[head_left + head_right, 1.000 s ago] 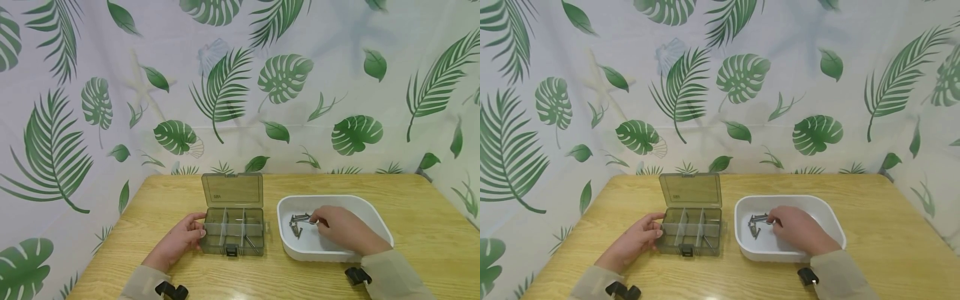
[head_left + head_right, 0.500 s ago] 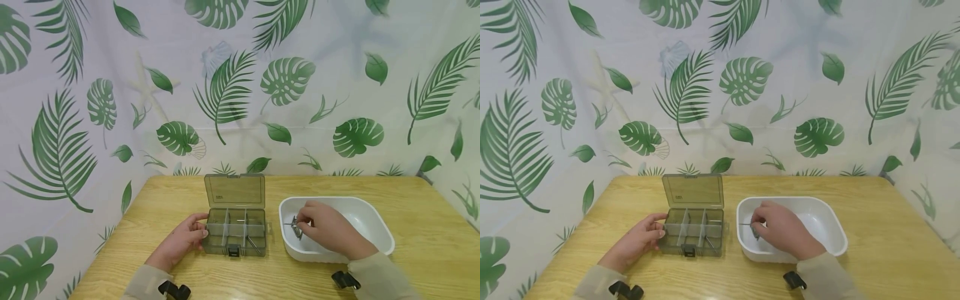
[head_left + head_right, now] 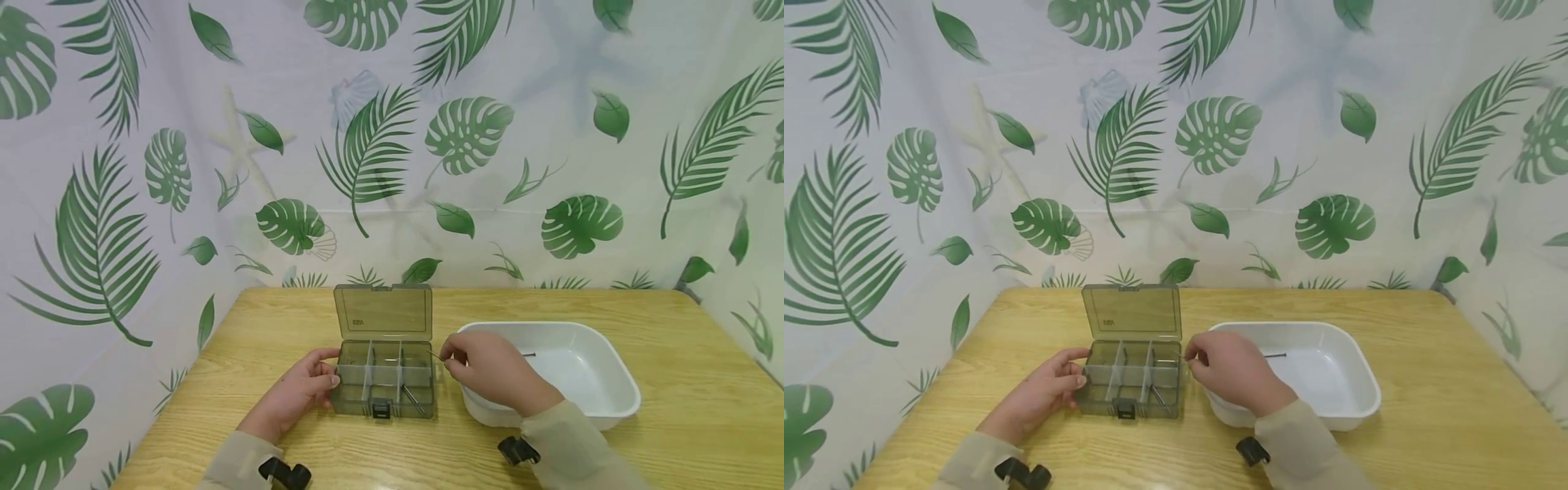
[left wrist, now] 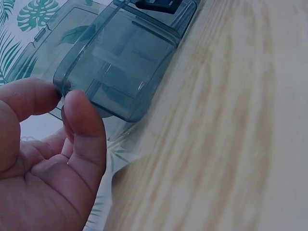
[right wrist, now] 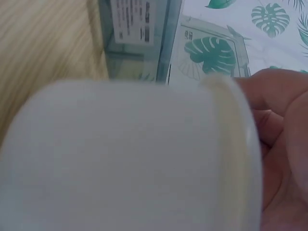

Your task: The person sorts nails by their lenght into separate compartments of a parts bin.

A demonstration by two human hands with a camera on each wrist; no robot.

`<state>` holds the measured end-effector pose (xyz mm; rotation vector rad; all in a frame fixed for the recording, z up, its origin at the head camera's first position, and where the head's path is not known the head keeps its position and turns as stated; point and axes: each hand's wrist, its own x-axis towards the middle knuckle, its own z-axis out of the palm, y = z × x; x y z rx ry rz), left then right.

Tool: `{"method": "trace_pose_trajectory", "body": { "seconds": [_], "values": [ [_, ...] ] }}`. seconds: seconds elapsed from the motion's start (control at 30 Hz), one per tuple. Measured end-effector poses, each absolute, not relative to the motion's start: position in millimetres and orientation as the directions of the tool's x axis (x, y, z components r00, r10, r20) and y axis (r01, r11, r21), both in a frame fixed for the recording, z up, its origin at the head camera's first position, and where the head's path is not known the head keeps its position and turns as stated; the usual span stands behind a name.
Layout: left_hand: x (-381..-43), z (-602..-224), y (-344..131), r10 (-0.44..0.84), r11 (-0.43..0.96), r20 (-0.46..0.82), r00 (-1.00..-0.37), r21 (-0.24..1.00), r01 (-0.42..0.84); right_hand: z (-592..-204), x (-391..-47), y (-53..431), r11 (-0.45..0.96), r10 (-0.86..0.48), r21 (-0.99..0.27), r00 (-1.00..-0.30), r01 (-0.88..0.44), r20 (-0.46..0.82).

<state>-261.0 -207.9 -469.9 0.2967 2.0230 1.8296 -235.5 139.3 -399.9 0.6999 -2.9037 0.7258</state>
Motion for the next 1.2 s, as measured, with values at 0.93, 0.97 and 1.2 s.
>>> {"method": "trace_pose_trajectory", "body": {
  "seconds": [0.93, 0.97, 1.2],
  "values": [
    [-260.4, -470.8, -208.1, 0.408, 0.117, -0.148, -0.901, 0.987, -0.109, -405.6, -260.9, 96.9, 0.846, -0.279, -0.443, -0.954, -0.297, 0.106],
    [-260.3, -470.8, -208.2, 0.408, 0.117, -0.149, -0.901, 0.987, -0.110, -405.4, -260.0, 97.9, 0.846, -0.277, -0.444, -0.955, -0.297, 0.110],
    [-261.5, -470.6, -208.1, 0.406, 0.119, -0.153, -0.901, 0.986, -0.113, -399.8, -254.1, 112.2, 0.850, -0.276, -0.426, -0.950, -0.312, 0.146]
  ]
}}
